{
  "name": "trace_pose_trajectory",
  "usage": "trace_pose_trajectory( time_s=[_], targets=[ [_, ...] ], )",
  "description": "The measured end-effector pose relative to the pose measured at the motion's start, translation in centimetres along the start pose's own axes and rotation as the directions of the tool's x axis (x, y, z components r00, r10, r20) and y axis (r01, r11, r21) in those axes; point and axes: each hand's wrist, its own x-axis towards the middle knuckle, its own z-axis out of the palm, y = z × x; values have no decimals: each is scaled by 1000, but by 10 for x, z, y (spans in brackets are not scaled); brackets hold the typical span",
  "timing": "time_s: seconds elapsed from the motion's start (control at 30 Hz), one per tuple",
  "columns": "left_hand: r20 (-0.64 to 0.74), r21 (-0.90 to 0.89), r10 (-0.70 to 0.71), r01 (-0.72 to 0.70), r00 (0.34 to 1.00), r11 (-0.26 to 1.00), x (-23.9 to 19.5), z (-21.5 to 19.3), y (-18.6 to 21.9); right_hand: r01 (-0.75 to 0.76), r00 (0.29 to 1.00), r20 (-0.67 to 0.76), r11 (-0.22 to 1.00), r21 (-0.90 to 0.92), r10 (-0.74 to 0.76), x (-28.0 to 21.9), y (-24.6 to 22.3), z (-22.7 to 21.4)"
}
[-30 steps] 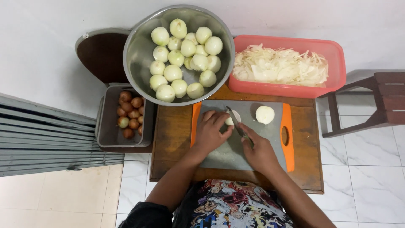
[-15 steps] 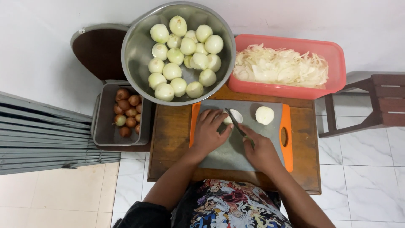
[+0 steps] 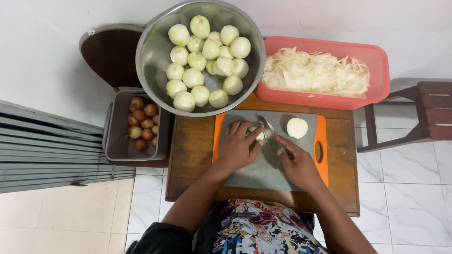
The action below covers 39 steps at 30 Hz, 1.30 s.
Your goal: The person slices peeled white onions into thin strips on a cutting board using a knife. Sliced onions accumulate on the board while whole peeled onions remain in a nearby bowl.
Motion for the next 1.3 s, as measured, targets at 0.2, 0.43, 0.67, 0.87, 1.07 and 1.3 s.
trace_pose_trajectory(
  time_s=[0.2, 0.43, 0.67, 0.87, 1.07, 1.3],
  targets=[
    [-48, -41, -27, 25, 998, 999, -12, 12, -12, 147, 989, 24, 983, -114, -145, -10, 8, 5],
    [-44, -63, -62, 59, 997, 996, -15, 17, -9, 287, 957, 9, 939, -187, -291, 1, 50, 16],
    [5, -66, -83, 83, 997, 994, -26, 17, -7, 193, 981, 34, 976, -100, -190, -6, 40, 11],
    [17, -58, -78, 79, 997, 995, -39, 9, -9, 59, 998, 29, 995, -81, -57, -12, 23, 5],
    [24, -88, -74, 76, 997, 993, -37, 10, -13, 200, 980, 15, 966, -164, -200, -11, 27, 8],
    [315, -160, -86, 142, 945, 977, -11, -17, -13, 223, 975, 59, 952, -210, -216, -8, 38, 16]
  ],
)
